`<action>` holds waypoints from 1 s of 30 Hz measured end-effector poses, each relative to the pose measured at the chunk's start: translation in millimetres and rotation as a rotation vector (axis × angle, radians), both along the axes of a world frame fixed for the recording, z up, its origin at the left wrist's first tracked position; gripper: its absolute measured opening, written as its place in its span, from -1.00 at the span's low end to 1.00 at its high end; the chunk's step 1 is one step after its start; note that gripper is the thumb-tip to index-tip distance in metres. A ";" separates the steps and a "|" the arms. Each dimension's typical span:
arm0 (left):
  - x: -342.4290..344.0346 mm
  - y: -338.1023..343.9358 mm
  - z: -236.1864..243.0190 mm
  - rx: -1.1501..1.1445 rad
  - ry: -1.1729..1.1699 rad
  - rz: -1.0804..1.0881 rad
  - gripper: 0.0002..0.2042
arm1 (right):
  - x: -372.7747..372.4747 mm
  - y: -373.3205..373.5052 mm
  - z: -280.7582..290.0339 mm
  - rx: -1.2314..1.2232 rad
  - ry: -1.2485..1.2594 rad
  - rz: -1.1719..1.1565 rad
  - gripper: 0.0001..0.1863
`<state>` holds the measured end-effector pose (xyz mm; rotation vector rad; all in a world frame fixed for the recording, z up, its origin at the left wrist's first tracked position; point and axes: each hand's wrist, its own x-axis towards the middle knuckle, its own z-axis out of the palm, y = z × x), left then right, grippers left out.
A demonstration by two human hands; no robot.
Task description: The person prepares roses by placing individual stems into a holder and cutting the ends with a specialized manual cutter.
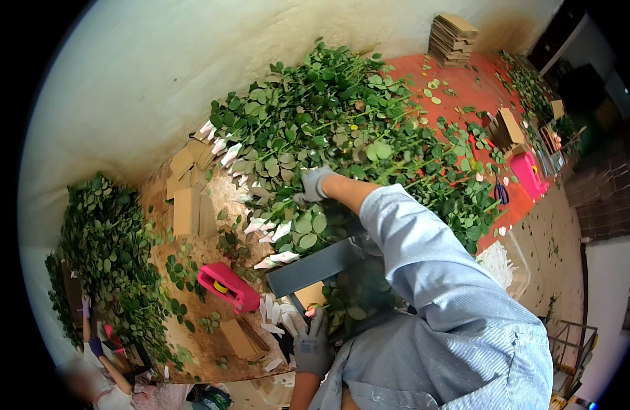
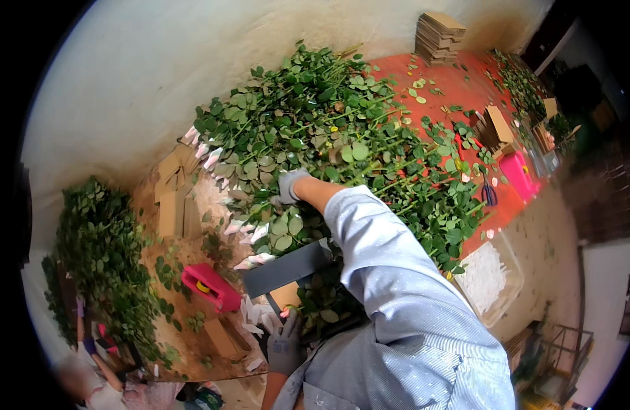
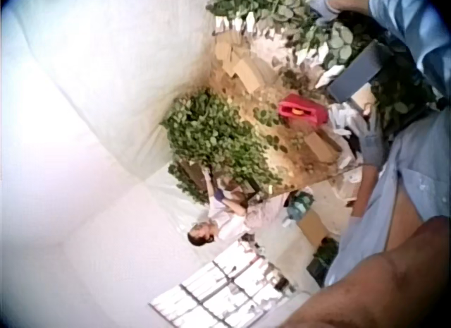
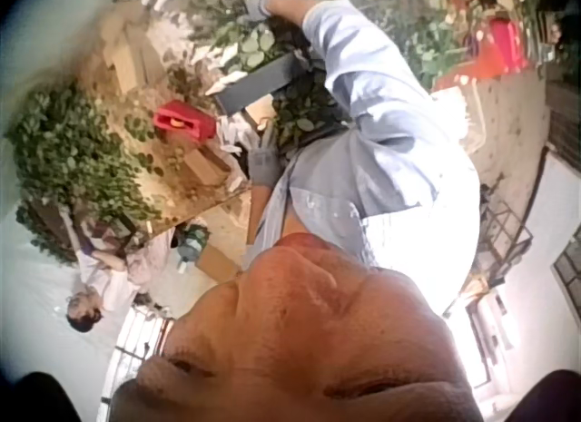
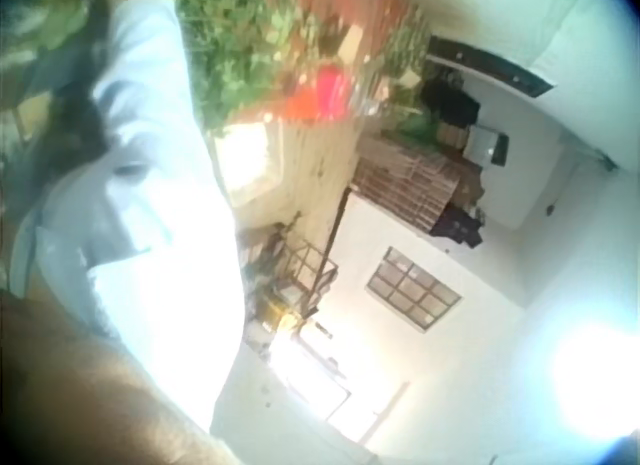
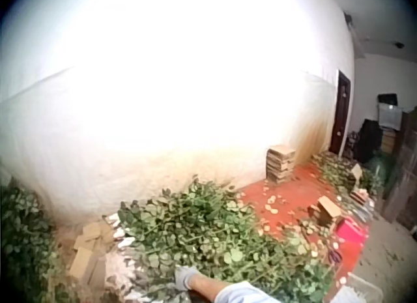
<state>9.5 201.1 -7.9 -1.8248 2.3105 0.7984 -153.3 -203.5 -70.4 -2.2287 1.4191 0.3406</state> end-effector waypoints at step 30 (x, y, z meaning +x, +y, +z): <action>6.7 7.5 -21.1 -0.131 -0.120 -0.117 -0.35 | -34.5 -71.2 11.5 -0.511 0.421 0.338 -0.67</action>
